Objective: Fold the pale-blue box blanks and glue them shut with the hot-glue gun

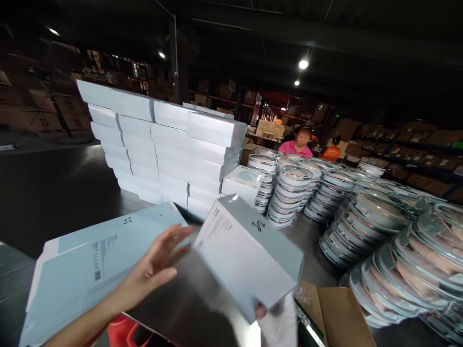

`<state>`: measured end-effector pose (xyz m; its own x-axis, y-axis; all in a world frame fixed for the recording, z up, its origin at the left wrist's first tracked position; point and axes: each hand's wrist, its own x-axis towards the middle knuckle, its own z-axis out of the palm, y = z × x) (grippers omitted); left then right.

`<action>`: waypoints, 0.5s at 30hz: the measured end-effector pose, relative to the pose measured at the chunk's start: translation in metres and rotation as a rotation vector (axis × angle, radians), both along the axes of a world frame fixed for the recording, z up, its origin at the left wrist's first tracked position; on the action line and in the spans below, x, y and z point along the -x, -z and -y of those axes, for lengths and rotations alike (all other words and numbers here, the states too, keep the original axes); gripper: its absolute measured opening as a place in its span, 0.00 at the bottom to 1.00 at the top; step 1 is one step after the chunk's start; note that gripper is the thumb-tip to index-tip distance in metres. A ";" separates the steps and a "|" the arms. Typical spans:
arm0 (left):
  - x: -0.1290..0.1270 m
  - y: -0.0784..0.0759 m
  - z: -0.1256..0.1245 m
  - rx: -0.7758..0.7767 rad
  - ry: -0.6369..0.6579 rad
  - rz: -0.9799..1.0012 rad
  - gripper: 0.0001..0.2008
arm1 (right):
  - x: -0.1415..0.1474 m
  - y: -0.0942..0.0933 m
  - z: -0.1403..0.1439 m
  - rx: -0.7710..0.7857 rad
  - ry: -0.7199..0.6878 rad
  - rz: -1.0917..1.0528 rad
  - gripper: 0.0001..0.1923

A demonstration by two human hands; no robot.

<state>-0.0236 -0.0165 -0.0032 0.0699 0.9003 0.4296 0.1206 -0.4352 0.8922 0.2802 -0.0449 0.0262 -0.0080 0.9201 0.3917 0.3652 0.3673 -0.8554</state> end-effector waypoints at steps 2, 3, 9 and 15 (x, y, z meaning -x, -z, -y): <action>0.042 0.001 -0.013 -0.063 -0.288 -0.336 0.29 | -0.001 -0.041 -0.025 -0.165 0.249 0.092 0.28; 0.066 0.003 -0.021 -0.077 -0.417 -0.533 0.29 | 0.001 -0.063 -0.044 -0.260 0.415 0.239 0.33; 0.167 0.014 -0.066 0.055 -0.782 -0.882 0.31 | 0.058 -0.151 -0.188 -0.444 0.297 0.784 0.33; 0.178 0.018 -0.078 0.193 -0.856 -1.077 0.26 | 0.078 -0.132 -0.185 -0.494 0.155 0.869 0.28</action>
